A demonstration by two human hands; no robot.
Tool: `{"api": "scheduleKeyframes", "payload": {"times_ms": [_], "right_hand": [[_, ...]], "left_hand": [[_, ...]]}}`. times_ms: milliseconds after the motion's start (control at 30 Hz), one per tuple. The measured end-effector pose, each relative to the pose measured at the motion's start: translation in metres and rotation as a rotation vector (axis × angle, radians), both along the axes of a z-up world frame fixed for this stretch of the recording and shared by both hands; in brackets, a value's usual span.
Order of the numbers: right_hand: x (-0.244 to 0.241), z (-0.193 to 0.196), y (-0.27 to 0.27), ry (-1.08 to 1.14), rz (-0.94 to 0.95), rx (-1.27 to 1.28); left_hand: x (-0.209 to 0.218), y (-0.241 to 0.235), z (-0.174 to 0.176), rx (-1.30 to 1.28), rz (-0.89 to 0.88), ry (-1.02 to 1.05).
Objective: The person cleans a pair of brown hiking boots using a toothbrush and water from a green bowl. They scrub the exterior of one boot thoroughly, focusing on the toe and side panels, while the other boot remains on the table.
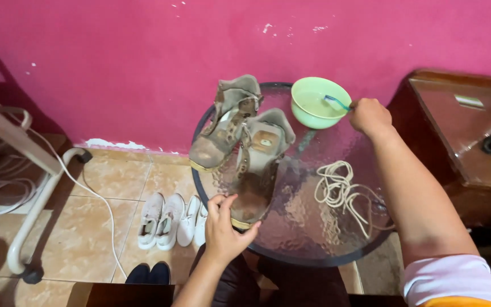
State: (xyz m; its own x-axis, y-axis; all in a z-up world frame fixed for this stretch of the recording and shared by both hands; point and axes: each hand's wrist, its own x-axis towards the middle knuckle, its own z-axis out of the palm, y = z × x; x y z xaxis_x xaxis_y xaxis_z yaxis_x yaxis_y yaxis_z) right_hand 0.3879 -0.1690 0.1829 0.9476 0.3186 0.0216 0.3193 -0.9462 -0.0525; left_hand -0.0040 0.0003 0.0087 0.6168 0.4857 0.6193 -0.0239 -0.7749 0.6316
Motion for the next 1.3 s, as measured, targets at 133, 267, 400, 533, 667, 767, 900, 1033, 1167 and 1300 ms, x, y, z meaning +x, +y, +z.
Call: {"api": "scheduleKeyframes", "payload": {"times_ms": [133, 267, 400, 533, 667, 767, 900, 1033, 1167, 1300], "right_hand": [[0.021, -0.001, 0.018, -0.039, 0.018, -0.172], [0.043, -0.002, 0.035, -0.068, 0.017, -0.330], [0.051, -0.007, 0.044, 0.006, 0.006, -0.420], [0.041, 0.000, 0.038, -0.032, 0.036, -0.390], [0.062, -0.023, 0.017, -0.206, 0.116, -0.303], [0.056, -0.029, 0.003, -0.317, 0.196, -0.244], [0.031, -0.013, -0.021, -0.291, 0.249, -0.157], [-0.032, 0.022, -0.036, -0.217, 0.247, -0.093], [-0.020, 0.005, -0.049, -0.199, 0.247, -0.035], [0.009, -0.021, -0.053, -0.057, 0.261, 0.250]], "left_hand": [[0.001, 0.000, -0.008, -0.006, 0.026, 0.041], [0.004, 0.001, -0.013, -0.018, 0.029, 0.073], [0.003, 0.002, -0.013, -0.034, 0.015, 0.095], [0.000, 0.001, -0.007, -0.045, 0.012, 0.118], [-0.002, 0.000, 0.012, -0.075, -0.021, 0.186], [0.001, 0.005, 0.025, -0.100, -0.076, 0.231], [0.007, 0.005, 0.047, -0.123, -0.119, 0.281], [0.026, 0.000, 0.051, -0.137, -0.119, 0.307], [0.043, -0.011, 0.046, -0.122, -0.097, 0.317], [0.046, -0.026, 0.055, -0.138, -0.084, 0.255]]}}
